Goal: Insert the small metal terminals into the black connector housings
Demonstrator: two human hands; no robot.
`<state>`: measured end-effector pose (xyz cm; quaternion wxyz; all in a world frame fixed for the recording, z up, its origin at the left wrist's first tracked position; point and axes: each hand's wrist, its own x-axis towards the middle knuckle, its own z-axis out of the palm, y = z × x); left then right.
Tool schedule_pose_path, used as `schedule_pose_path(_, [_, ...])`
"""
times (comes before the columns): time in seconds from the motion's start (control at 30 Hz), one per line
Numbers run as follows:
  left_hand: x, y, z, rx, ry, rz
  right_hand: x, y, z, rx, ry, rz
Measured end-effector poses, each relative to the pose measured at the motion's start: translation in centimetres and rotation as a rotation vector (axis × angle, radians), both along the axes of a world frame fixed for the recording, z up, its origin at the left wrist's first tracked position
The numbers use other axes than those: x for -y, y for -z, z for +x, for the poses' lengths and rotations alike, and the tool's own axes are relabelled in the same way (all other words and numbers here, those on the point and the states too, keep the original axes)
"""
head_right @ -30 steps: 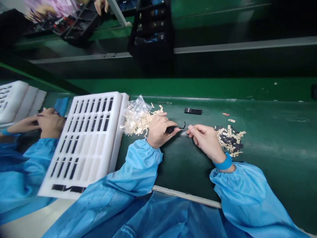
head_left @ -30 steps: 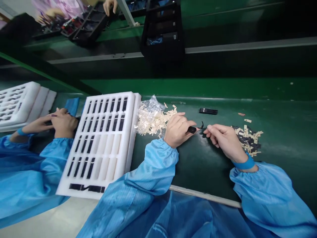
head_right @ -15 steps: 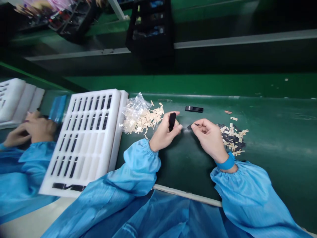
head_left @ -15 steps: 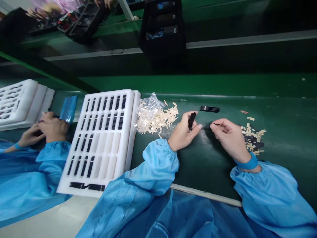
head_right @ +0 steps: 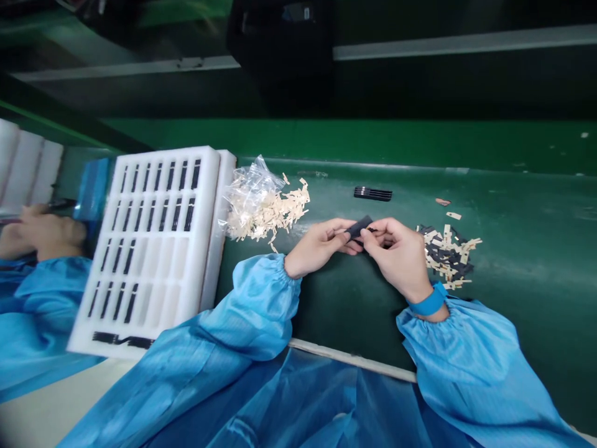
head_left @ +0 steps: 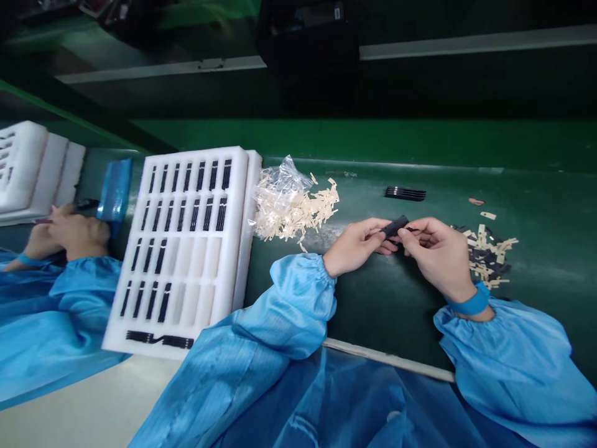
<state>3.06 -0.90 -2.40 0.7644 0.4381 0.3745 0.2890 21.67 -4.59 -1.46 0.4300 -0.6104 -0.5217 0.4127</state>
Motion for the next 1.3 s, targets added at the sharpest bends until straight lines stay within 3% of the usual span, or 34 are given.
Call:
schedule_pose_path(0.53, [0.04,-0.23,0.05,0.034,0.014,-0.060,0.08,0.07,-0.65,0.049,0.048,0.035])
schedule_pose_path(1.3, [0.44,-0.11,0.22,-0.014,-0.017,-0.002,0.19,-0.33,-1.02,0.119,0.064,0.052])
